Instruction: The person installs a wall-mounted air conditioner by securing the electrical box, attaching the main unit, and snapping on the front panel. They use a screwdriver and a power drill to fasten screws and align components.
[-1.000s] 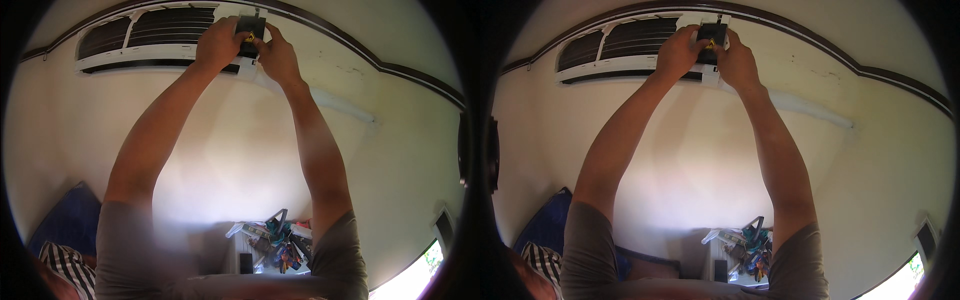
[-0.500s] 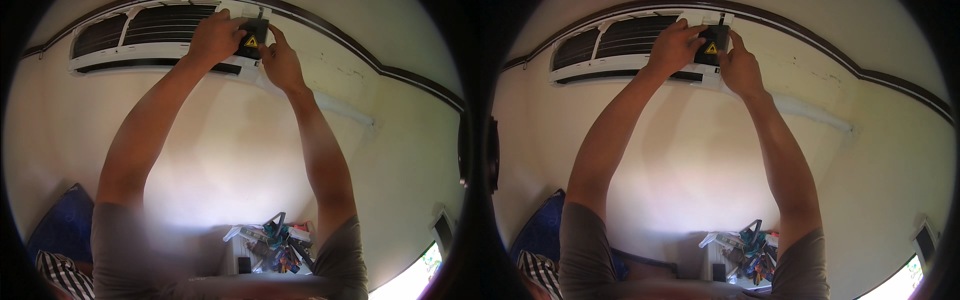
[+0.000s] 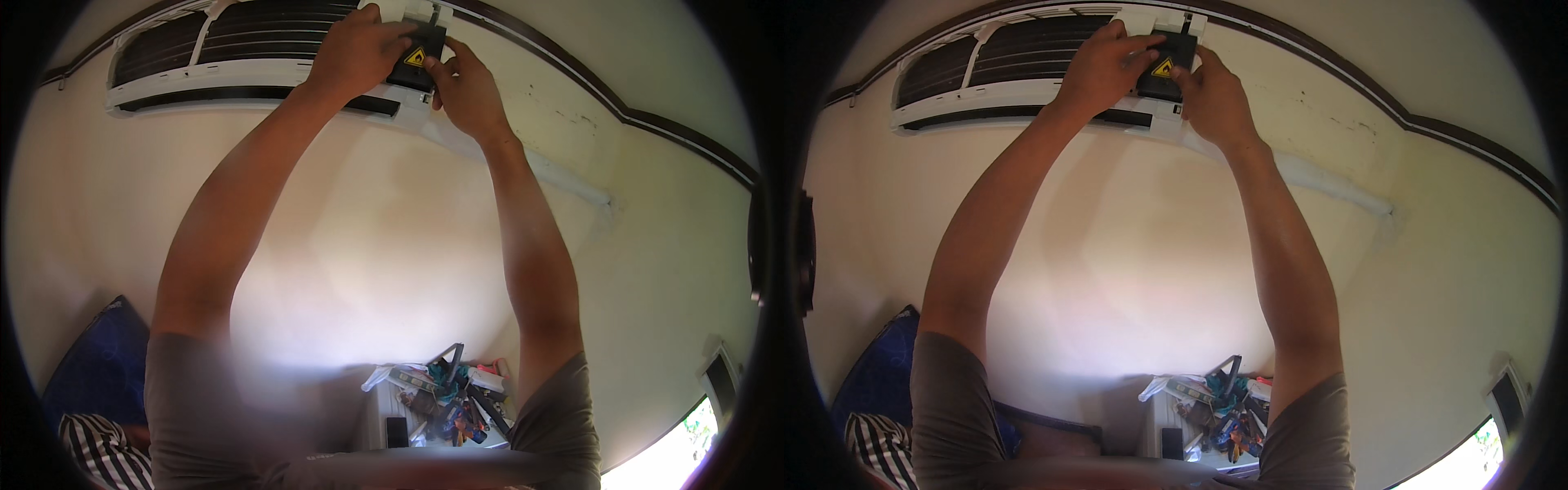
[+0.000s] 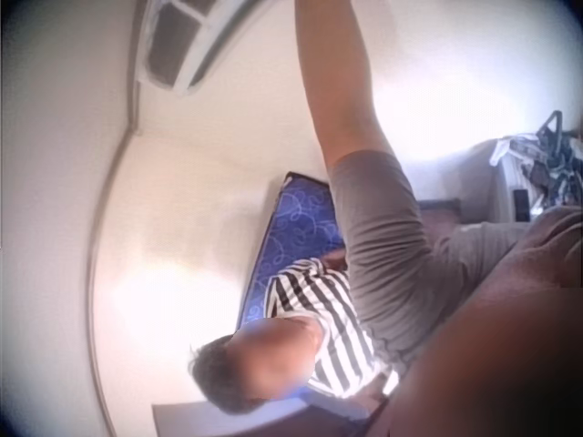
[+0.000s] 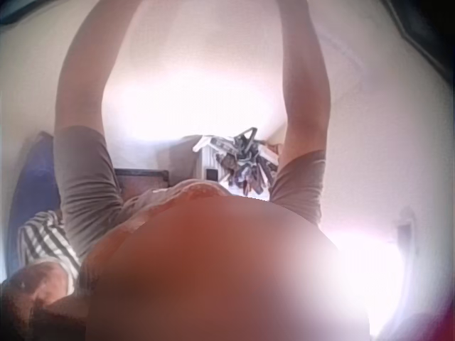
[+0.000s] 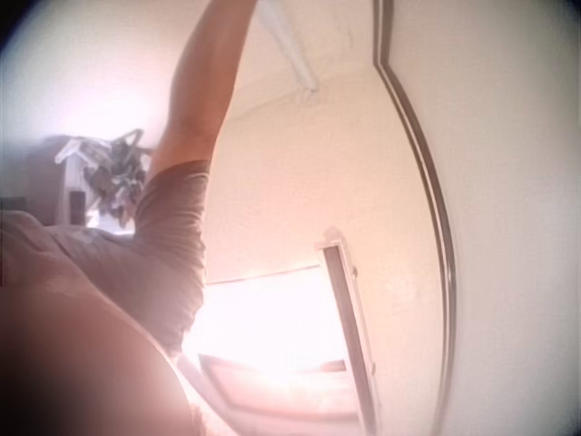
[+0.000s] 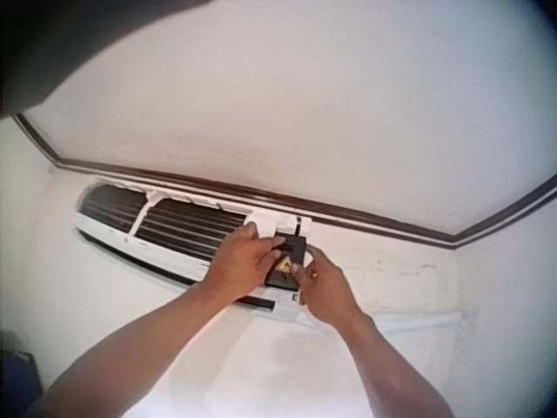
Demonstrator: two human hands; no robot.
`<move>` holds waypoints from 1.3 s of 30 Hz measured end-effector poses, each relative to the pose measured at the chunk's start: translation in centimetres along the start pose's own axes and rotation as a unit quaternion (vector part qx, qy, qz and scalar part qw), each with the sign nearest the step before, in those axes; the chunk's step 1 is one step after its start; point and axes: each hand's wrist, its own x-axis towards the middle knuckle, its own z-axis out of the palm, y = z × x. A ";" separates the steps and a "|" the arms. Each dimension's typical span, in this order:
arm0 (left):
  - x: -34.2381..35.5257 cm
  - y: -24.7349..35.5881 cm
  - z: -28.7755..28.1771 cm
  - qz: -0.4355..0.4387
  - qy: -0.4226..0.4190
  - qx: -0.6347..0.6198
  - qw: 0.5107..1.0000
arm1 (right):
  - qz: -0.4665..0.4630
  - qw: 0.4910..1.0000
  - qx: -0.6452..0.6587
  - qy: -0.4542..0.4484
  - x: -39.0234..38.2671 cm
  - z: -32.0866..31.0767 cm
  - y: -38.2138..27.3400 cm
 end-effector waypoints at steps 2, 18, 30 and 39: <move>-0.3 -0.4 0.0 0.012 -0.023 0.018 0.999 | -0.003 1.000 -0.015 0.000 -0.1 0.4 0.2; -1.1 -0.1 0.4 0.026 -0.052 0.207 0.977 | -0.112 0.985 -0.108 0.070 0.7 1.6 1.6; -1.8 0.5 0.7 0.045 0.012 0.221 0.974 | 0.051 0.994 0.098 -0.002 -0.6 1.6 1.0; -1.7 0.2 0.7 0.059 -0.007 0.199 0.978 | -0.008 0.998 0.057 0.016 -0.2 1.8 1.8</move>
